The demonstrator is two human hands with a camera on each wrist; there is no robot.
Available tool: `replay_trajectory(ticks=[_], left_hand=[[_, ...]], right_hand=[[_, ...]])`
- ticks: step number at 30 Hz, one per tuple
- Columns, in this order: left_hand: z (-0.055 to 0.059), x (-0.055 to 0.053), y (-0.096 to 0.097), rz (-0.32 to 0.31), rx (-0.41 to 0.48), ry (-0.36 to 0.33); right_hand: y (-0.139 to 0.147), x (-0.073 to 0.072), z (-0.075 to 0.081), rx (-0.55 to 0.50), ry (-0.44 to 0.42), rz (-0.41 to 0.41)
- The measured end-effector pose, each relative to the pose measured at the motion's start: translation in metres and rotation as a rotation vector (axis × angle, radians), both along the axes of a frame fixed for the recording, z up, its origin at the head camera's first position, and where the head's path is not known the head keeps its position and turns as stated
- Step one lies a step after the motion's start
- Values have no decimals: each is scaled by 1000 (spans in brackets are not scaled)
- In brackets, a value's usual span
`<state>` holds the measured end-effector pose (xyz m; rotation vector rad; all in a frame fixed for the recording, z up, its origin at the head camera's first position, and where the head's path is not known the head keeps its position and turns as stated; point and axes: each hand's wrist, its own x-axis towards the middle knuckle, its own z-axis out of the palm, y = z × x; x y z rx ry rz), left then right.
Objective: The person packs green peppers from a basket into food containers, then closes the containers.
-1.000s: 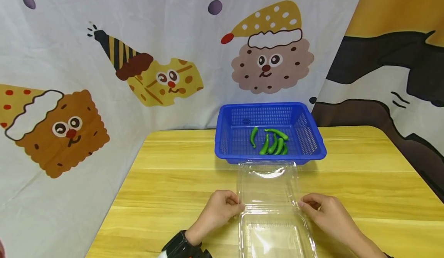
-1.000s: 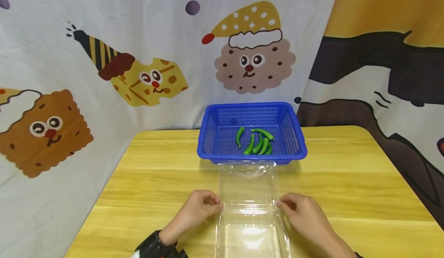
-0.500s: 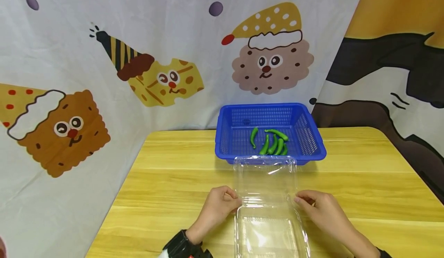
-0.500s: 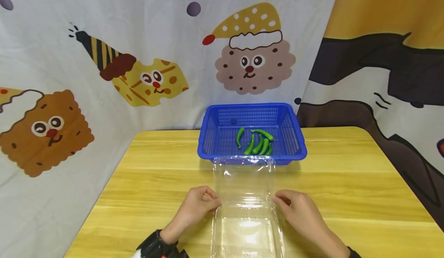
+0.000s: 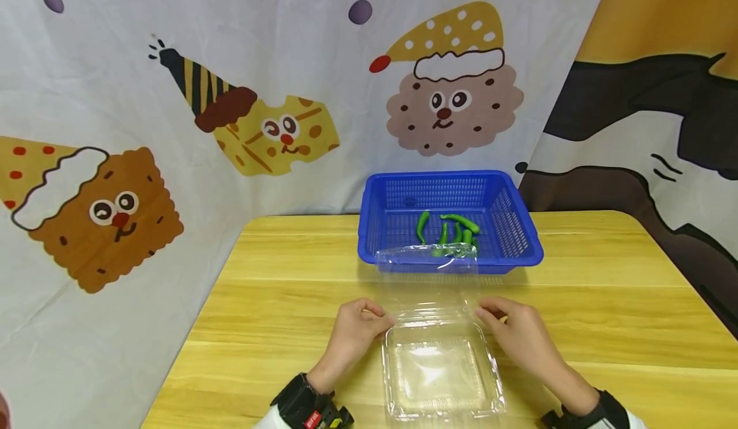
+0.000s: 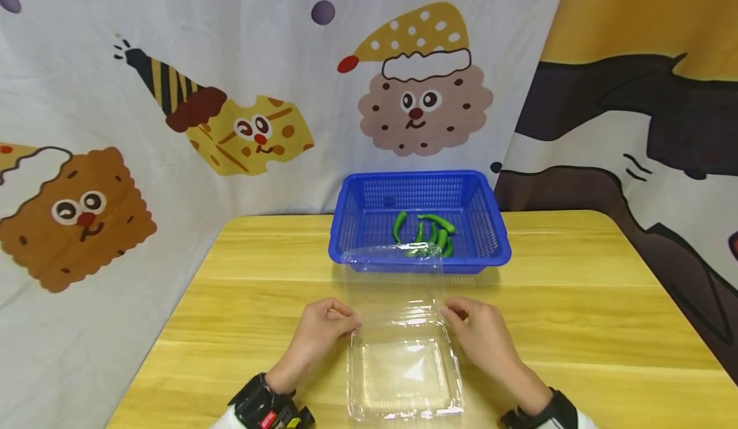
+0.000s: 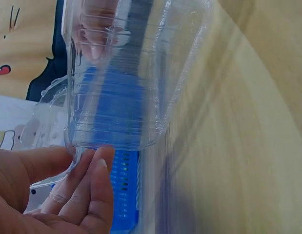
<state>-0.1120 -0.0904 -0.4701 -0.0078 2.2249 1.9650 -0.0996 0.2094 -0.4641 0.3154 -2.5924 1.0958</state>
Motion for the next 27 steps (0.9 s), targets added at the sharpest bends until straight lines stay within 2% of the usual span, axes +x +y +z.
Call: replay_trajectory(ticks=[6,9,17,21,24,27], left_hand=[[-1,-2,-4,17,78,-27],[-1,-4,-5,36,72,-37],[-1,-9,-10,95,79,-46],[-2,-11,-14,103,103,-51],[-1,-12,-17,100,119,-62],[0,-13,-18,96,115,-60]], right_hand=[[-8,-9,-2,-35,-47,8],[-11,-12,-2,-42,-64,16],[-19,-24,-4,-52,-39,71],[-20,-27,-5,-43,-74,103],[-19,-28,-1,-41,-95,108],[-16,-31,9,-41,-56,102]])
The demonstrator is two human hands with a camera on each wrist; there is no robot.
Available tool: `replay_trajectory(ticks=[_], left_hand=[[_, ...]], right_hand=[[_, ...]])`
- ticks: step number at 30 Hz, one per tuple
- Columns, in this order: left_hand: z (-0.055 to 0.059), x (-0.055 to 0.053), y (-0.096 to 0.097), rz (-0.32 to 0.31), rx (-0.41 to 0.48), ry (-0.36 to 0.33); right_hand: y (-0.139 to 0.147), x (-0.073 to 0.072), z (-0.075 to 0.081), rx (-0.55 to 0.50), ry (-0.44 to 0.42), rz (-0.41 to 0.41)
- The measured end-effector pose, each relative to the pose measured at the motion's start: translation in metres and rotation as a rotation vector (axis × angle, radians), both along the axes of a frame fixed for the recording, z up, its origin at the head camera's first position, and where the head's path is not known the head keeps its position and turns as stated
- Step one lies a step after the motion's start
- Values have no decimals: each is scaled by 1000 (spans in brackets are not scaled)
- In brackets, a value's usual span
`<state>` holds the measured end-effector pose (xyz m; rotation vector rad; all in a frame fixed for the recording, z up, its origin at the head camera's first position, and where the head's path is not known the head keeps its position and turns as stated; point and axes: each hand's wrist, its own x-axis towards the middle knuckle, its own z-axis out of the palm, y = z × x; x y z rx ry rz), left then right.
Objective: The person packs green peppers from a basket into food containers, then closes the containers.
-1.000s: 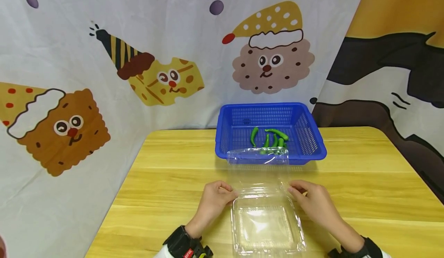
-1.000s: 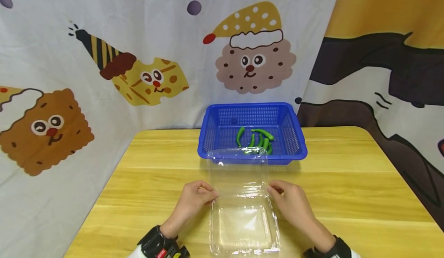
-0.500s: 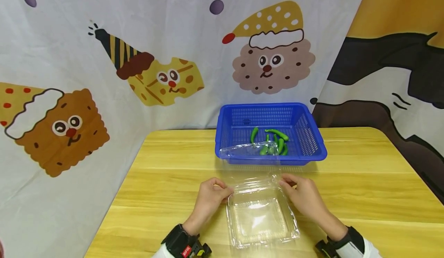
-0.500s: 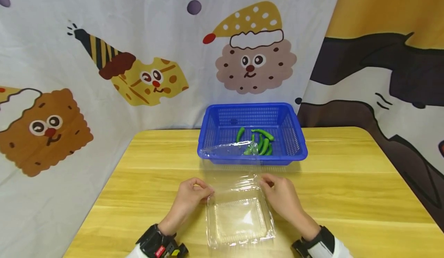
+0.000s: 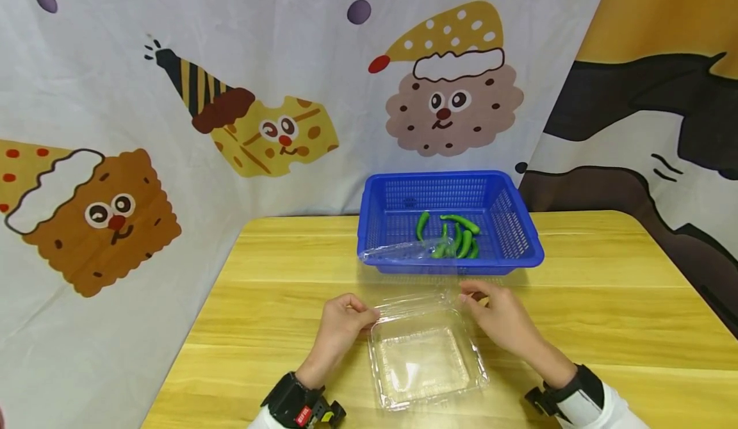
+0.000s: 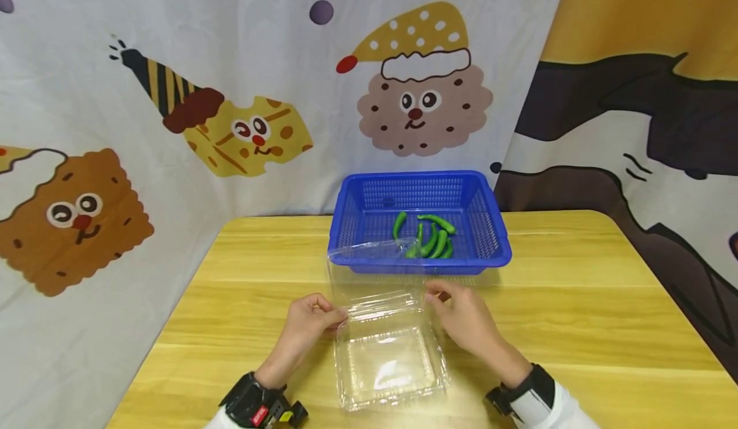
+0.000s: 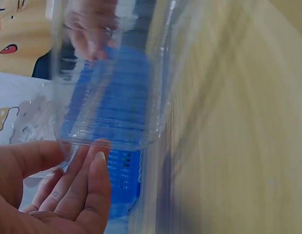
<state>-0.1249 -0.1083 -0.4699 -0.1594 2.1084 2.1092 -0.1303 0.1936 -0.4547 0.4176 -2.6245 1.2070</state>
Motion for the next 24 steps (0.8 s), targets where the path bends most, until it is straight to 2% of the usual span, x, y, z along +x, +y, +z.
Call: replay_trajectory(ticks=[6,9,16,24], left_hand=[[1,-1,-4,3,14,9],[0,-1,-5,12,5,14],[-3,-2,-7,28,-59,64],[-5,-4,-10,23,-81,88]], right_hand=[[12,-14,36,36,170,-17],[20,-24,53,58,211,-16],[34,-51,76,122,223,-13],[42,-74,82,175,201,-6]])
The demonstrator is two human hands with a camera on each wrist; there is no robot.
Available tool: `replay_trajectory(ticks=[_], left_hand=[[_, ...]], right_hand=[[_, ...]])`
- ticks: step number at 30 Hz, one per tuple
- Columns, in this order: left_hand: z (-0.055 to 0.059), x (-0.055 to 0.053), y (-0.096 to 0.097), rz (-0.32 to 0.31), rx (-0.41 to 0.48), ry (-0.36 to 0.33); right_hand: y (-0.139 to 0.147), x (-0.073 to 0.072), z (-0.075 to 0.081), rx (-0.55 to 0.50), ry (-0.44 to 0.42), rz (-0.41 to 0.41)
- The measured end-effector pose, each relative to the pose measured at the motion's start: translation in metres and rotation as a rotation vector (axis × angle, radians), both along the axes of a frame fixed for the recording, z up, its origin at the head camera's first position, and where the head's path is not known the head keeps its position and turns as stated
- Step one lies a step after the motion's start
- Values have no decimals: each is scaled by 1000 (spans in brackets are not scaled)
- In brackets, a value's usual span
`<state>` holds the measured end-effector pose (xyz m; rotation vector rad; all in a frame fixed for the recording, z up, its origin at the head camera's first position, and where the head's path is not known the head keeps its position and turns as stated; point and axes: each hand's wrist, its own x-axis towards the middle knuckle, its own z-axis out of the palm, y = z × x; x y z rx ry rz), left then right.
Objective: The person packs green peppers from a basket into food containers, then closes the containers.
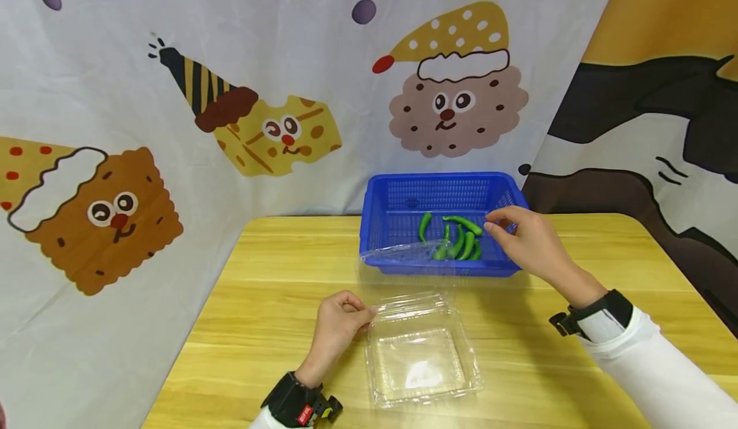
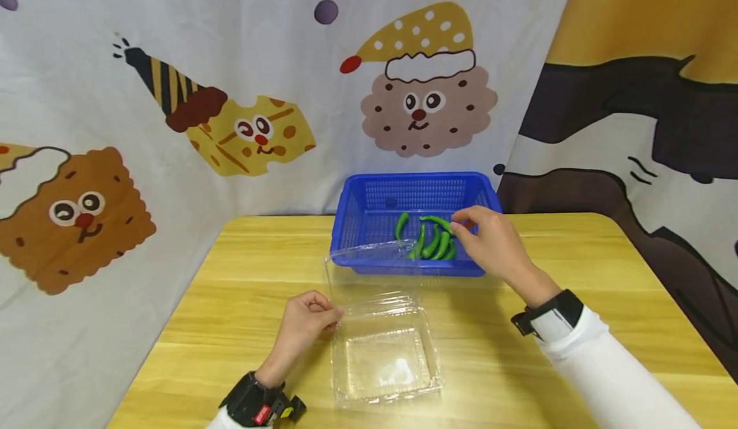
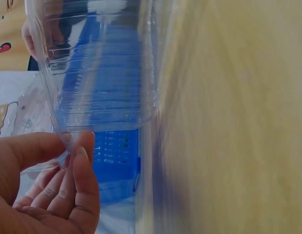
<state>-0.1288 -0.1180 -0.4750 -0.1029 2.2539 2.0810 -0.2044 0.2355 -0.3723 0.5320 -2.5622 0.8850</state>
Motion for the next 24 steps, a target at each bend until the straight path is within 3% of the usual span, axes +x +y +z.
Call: replay_trajectory(ticks=[10,17,24], left_hand=[[0,-1,-2,-5,-56,29],[-2,-4,-1,-2,-67,26],[0,-2,-1,1,-57,26]], right_hand=[[2,-27,-6,59,-60,18],[-1,-49,-10,147,-215,50],[0,-63,-30,228,-327,141]])
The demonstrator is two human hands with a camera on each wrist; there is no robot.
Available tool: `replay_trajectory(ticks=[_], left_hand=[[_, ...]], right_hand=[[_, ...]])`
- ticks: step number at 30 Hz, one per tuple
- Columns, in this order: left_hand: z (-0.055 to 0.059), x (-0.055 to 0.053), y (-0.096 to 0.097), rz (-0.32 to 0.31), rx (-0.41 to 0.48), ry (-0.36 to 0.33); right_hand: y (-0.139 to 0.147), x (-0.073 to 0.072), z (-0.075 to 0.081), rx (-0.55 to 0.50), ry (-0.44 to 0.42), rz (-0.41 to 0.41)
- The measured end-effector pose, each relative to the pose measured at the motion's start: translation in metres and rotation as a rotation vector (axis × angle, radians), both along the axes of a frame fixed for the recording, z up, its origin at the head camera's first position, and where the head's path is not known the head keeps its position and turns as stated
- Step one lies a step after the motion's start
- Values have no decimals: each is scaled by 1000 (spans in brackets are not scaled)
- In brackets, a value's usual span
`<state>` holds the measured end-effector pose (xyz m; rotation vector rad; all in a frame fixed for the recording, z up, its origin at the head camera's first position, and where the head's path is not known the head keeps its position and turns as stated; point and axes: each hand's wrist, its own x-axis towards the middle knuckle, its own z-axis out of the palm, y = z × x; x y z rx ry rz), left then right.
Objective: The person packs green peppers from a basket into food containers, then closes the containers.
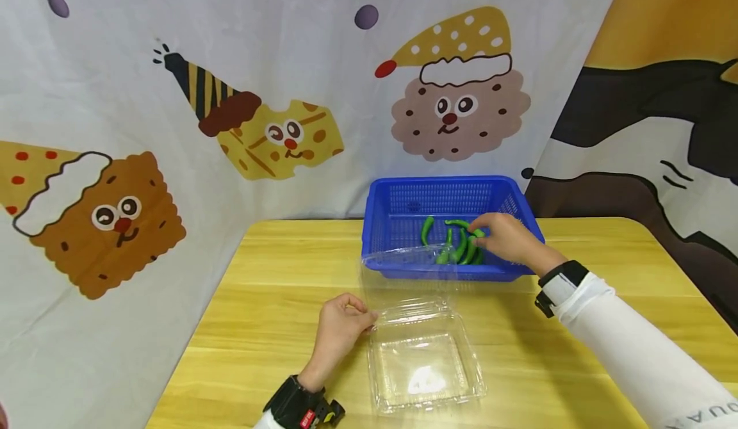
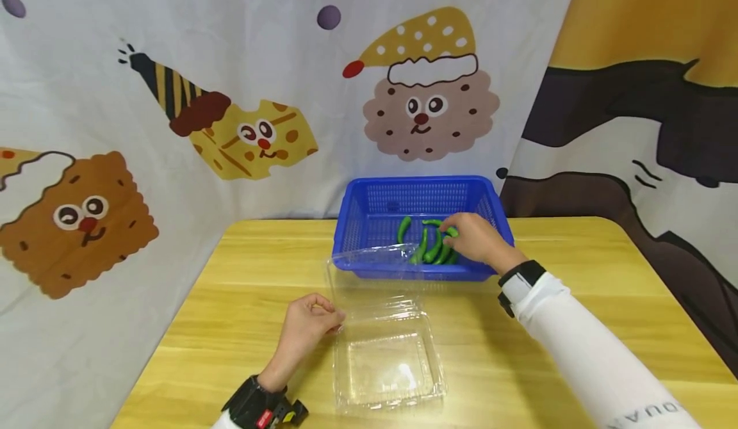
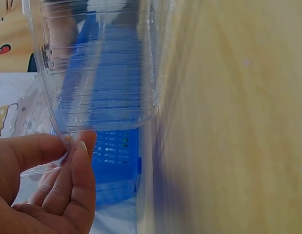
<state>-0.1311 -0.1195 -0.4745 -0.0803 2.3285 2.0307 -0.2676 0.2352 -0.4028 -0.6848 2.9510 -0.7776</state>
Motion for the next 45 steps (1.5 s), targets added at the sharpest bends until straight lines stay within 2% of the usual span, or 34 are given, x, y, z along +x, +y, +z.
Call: replay_trajectory(ticks=[4,9,15,20,25,31,39,42,45], left_hand=[[0,1,1,-8,22,0],[1,1,1,-3,21,-5],[-2,2,1,13,2,-8],[-4,1,0,18,7,-15],[-3,1,0,26,16,-22],[-5,0,0,20,22,-2],[-4,0,1,34,36,-31],[-4,0,1,30,43,-29],[-5,-1,0,25,58,-23]], right_hand=[[2,-4,-12,47,-49,51],[4,-8,-20,27,-112,86],[-2,-12,-17,5,-192,147],[-9,-15,-14,80,-255,219],[-14,-19,-16,187,-232,251],[-17,-23,-21,226,-212,263],[-16,-22,-18,292,-213,265],[-14,-24,-15,294,-218,243],[-11,-26,-14,249,-223,232]])
